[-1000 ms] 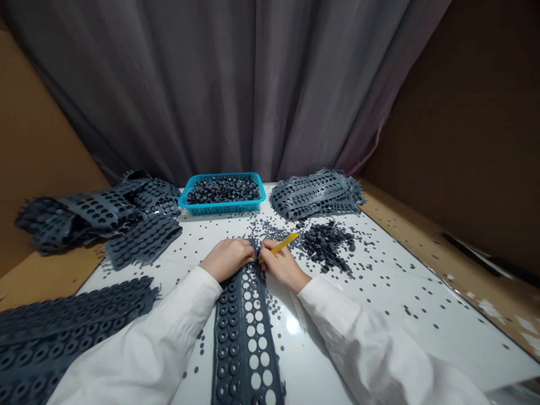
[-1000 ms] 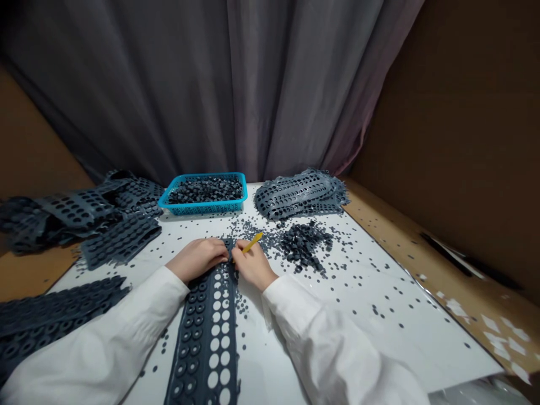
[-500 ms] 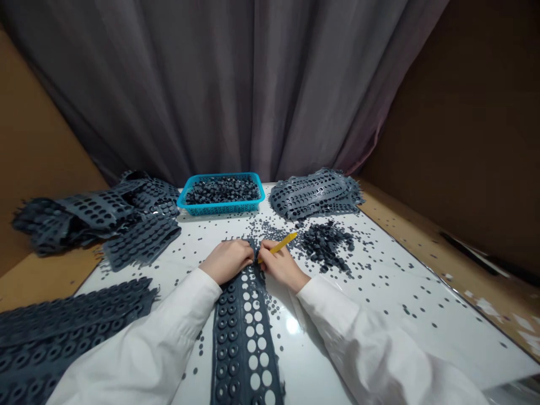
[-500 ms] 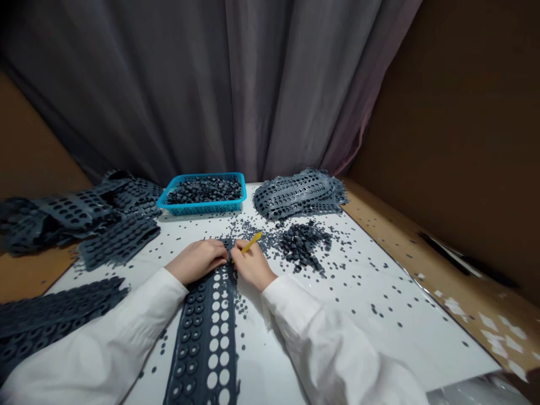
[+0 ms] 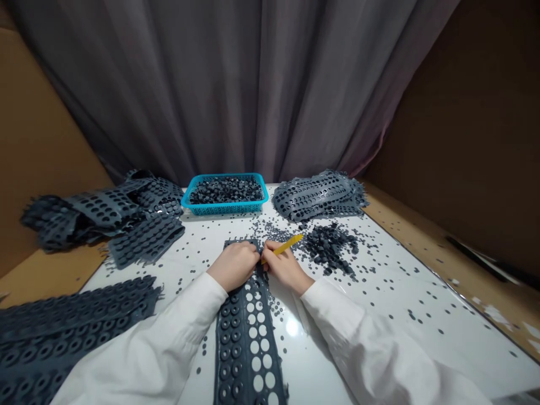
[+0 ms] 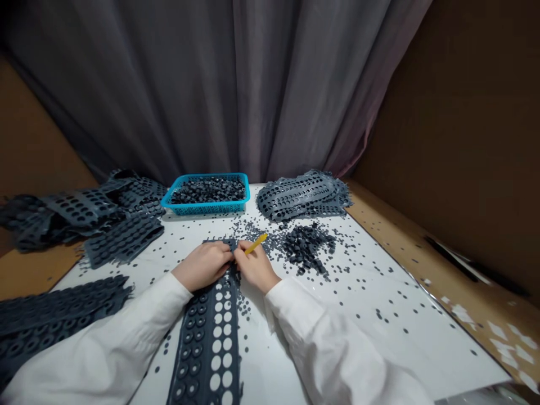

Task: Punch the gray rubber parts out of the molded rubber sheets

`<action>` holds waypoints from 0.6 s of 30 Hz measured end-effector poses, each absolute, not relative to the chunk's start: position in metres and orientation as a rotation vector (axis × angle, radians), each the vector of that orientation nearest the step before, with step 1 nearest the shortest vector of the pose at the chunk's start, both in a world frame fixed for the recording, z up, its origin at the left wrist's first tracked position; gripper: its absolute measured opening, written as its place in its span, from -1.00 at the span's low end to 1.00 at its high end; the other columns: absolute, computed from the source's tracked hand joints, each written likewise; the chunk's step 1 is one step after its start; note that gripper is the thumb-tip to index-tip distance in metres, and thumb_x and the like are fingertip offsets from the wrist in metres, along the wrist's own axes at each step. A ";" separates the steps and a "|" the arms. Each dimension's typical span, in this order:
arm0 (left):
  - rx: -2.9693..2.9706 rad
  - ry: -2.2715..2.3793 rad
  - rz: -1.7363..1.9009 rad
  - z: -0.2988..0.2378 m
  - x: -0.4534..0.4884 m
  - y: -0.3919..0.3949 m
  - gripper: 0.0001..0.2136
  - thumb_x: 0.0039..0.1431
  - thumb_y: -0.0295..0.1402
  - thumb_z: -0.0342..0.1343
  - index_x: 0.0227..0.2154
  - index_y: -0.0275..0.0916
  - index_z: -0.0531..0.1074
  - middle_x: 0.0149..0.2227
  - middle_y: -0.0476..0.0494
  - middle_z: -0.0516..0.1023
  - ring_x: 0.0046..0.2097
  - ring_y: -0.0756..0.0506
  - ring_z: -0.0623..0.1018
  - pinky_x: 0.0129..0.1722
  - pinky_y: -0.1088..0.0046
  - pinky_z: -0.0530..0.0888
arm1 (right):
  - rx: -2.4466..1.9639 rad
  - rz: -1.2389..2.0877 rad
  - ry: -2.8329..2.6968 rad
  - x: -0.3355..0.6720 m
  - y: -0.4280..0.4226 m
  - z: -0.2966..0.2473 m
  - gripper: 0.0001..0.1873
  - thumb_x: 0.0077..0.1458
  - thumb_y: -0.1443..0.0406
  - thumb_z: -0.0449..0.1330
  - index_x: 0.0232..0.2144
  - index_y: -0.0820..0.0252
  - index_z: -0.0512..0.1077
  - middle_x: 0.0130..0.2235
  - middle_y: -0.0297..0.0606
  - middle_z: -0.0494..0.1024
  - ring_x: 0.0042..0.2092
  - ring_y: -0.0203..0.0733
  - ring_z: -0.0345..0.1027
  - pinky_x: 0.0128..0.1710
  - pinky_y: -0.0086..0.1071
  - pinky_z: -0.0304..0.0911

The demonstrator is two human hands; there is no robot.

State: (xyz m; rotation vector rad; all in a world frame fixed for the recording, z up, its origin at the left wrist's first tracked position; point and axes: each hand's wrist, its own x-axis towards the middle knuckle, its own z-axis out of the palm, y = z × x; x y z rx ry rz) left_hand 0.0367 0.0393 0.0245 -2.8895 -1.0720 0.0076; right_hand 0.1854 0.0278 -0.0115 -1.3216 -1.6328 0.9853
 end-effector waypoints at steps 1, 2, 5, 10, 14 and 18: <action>-2.878 -1.065 0.011 0.023 0.037 0.039 -0.88 0.13 -0.51 0.01 -0.41 -0.32 0.45 -0.38 -0.17 0.47 -0.26 -0.14 0.47 -0.28 0.35 0.42 | -1.322 0.983 -1.635 0.185 0.028 -0.011 -0.75 -0.04 0.40 -0.06 -0.71 0.16 0.10 -0.69 -0.42 0.20 -0.55 -0.31 0.12 -0.52 -0.44 0.00; -2.870 -1.061 0.013 0.021 0.037 0.039 -0.88 0.14 -0.52 0.00 -0.41 -0.33 0.45 -0.38 -0.17 0.47 -0.27 -0.15 0.47 -0.29 0.35 0.42 | -1.323 0.984 -1.635 0.185 0.027 -0.010 -0.75 -0.04 0.40 -0.06 -0.71 0.15 0.10 -0.69 -0.42 0.20 -0.55 -0.31 0.12 -0.52 -0.44 0.00; -2.861 -1.051 0.019 0.015 0.036 0.039 -0.88 0.14 -0.55 0.00 -0.40 -0.35 0.43 -0.37 -0.20 0.47 -0.27 -0.16 0.46 -0.31 0.33 0.42 | -1.330 1.005 -1.621 0.185 0.027 -0.010 -0.76 -0.04 0.39 -0.06 -0.70 0.15 0.10 -0.69 -0.43 0.19 -0.56 -0.31 0.11 -0.53 -0.45 0.00; -2.865 -1.034 -0.008 0.008 0.033 0.043 -0.90 0.16 -0.54 0.00 -0.39 -0.35 0.41 -0.36 -0.20 0.46 -0.26 -0.16 0.46 -0.31 0.34 0.41 | -1.331 1.024 -1.609 0.185 0.027 -0.011 -0.76 -0.04 0.38 -0.06 -0.70 0.15 0.09 -0.69 -0.43 0.19 -0.56 -0.31 0.11 -0.54 -0.45 0.00; -2.889 -1.055 -0.070 0.006 0.032 0.047 -0.87 0.19 -0.51 -0.02 -0.42 -0.32 0.40 -0.37 -0.17 0.45 -0.26 -0.14 0.45 -0.31 0.37 0.41 | -1.333 0.996 -1.620 0.185 0.026 -0.010 -0.76 -0.05 0.38 -0.06 -0.70 0.15 0.09 -0.69 -0.43 0.19 -0.55 -0.31 0.10 -0.53 -0.44 -0.01; -2.950 -1.093 -0.137 0.007 0.029 0.053 -0.88 0.18 -0.46 0.00 -0.42 -0.28 0.41 -0.37 -0.10 0.47 -0.26 -0.11 0.47 -0.28 0.40 0.40 | -1.351 0.969 -1.633 0.186 0.026 -0.010 -0.76 -0.04 0.37 -0.07 -0.70 0.15 0.10 -0.68 -0.43 0.19 -0.55 -0.30 0.09 -0.53 -0.44 -0.02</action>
